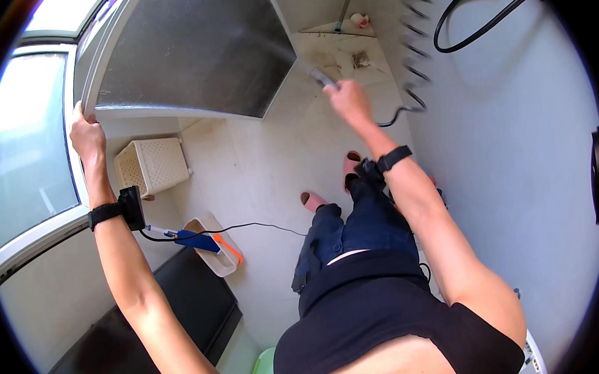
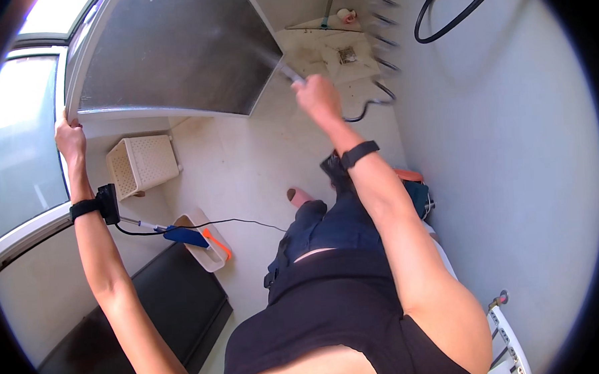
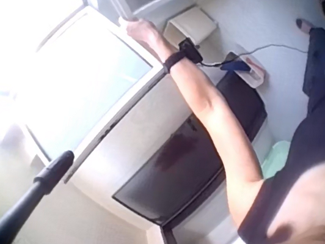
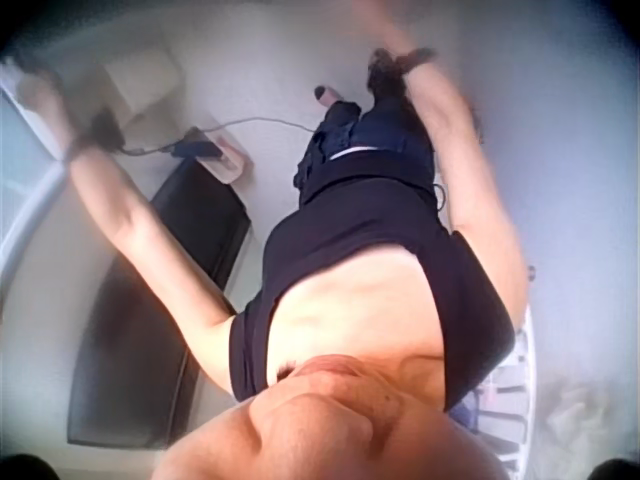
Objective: The person uses a handheld steam cleaner to clean a white-framed window screen in a bathroom. They hold the screen with one hand and direct the steam nozzle across the mesh surface with the other, moving the tool systematically to cover the area. The person rotates the screen to clean different sections and occasionally wipes the surface with their finger.
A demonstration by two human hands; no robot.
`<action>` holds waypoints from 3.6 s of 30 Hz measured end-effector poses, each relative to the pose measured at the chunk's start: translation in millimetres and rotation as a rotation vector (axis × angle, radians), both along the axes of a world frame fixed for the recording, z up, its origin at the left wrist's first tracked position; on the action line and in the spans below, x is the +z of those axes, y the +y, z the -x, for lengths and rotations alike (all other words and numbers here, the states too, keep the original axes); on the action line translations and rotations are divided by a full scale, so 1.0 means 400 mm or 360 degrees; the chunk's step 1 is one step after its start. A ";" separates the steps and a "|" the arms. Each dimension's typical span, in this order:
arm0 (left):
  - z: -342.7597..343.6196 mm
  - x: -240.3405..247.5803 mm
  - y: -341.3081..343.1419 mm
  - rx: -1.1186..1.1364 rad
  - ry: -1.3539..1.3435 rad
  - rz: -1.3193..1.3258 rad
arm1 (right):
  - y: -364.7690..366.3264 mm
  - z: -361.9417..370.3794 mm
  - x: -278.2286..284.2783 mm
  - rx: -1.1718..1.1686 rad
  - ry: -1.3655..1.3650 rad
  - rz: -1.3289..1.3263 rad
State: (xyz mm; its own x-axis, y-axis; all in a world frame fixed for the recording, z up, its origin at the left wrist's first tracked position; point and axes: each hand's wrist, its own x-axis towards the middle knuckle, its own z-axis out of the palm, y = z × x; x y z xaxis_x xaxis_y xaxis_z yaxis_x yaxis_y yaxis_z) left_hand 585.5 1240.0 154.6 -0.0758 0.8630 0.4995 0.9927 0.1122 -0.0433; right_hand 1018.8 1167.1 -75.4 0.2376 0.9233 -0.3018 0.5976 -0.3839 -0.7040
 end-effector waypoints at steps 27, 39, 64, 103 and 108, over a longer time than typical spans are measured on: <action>-0.019 -0.018 0.029 -0.0060 -0.0001 -0.0005 | 0.060 0.052 0.100 -0.0081 0.0034 -0.0135; -0.019 -0.015 0.000 -0.0024 0.0048 -0.0044 | 0.049 0.227 0.176 0.0168 0.0038 -0.0481; -0.017 -0.007 0.002 -0.0129 -0.0084 -0.0051 | 0.086 0.015 -0.027 -0.0051 0.0268 0.0086; -0.681 -0.538 0.047 -0.1438 -0.2273 0.1961 | -0.057 -0.152 0.408 -0.0493 0.1063 -0.0292; -0.667 -0.539 0.048 -0.1543 -0.2331 0.2048 | -0.053 -0.140 0.419 -0.0450 0.0984 -0.0274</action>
State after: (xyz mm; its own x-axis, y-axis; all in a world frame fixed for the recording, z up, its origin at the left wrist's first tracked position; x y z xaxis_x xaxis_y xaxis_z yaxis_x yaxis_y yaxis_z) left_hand 852.3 1259.2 -61.1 0.7863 0.5790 -0.2156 0.0957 0.2306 0.9683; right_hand 1074.7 1146.0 92.4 0.3076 0.8982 -0.3139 -0.0382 -0.3180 -0.9473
